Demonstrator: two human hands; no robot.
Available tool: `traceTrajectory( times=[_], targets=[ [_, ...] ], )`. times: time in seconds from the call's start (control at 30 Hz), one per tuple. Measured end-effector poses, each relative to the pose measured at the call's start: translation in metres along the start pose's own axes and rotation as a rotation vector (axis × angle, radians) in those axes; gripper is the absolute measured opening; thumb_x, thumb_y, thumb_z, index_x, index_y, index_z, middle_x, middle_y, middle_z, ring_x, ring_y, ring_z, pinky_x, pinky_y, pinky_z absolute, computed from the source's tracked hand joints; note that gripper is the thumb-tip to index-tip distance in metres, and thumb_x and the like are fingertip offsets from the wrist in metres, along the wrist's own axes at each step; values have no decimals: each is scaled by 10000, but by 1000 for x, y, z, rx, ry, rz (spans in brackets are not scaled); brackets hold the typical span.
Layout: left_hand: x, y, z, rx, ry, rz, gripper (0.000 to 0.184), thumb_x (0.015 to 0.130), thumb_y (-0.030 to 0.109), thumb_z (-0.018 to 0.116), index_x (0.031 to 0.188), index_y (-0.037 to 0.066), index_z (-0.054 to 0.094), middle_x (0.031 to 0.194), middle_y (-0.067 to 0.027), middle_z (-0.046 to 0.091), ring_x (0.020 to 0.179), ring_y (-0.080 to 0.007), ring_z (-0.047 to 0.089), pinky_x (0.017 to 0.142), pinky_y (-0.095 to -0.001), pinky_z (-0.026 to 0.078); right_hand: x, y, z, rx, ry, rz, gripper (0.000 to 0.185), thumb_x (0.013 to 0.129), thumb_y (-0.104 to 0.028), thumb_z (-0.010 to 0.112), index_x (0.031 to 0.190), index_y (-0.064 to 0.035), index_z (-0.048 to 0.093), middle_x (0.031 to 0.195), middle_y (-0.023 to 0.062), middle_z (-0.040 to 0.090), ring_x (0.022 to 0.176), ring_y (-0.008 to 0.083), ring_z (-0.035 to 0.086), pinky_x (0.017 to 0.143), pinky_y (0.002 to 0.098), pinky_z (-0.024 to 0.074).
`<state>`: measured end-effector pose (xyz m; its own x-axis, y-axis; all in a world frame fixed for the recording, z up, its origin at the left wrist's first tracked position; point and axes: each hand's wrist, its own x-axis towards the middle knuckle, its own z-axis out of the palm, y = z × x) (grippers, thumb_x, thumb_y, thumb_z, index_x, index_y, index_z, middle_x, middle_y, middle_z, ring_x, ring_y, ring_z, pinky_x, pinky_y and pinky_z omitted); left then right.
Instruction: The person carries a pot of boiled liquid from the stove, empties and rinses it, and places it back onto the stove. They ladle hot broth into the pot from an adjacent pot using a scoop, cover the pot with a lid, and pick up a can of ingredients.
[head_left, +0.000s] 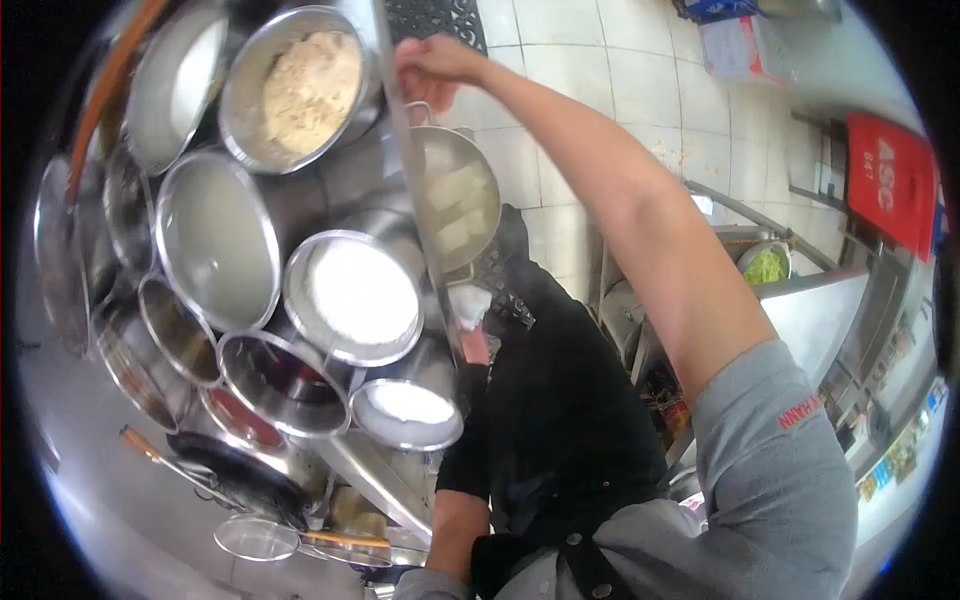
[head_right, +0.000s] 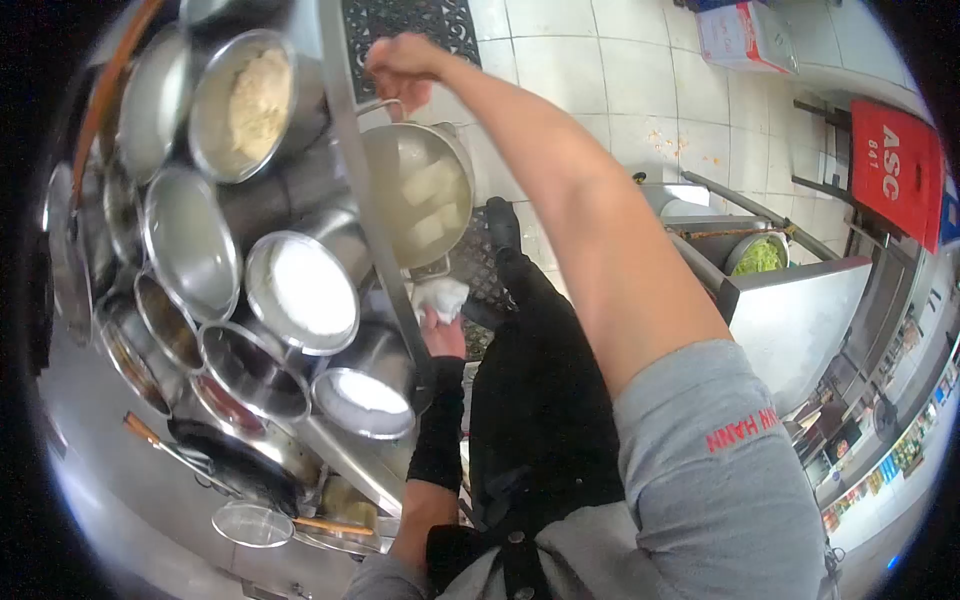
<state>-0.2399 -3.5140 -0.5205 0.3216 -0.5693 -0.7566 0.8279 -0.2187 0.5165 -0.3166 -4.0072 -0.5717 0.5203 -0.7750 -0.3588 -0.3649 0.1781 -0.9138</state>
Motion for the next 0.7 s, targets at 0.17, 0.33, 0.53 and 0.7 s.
traceTrajectory(
  times=[0.17,0.33,0.53,0.7],
  targets=[
    [-98,49,-104,1516,-206,213,429,926,174,560,1318,34,453,1283,-98,527,1202,-267,478,1031,-421,371,-132,-32,-83,-54,459,-19,458,911,-483,504,987,-56,650,932,82,690,786,204,637,706,331,496],
    [-217,100,-168,49,92,-420,363,918,186,569,1213,-21,525,1111,-118,627,1028,-252,611,914,-405,480,-322,-90,-76,299,483,-56,461,894,-358,617,1223,-36,581,945,81,667,815,174,657,708,284,531],
    [-364,115,-221,21,-116,-134,400,856,180,670,1197,17,541,1058,-86,636,979,-181,624,859,-321,504,-503,-137,38,235,398,50,309,898,-253,630,1099,-21,595,935,59,642,835,151,610,735,288,507],
    [-494,119,-253,-56,-140,207,415,806,193,727,1149,14,574,1004,-55,641,930,-142,608,800,-270,482,-538,-48,109,-139,13,-47,479,881,-390,647,1057,54,618,982,104,641,868,188,616,781,338,512]
  ],
)
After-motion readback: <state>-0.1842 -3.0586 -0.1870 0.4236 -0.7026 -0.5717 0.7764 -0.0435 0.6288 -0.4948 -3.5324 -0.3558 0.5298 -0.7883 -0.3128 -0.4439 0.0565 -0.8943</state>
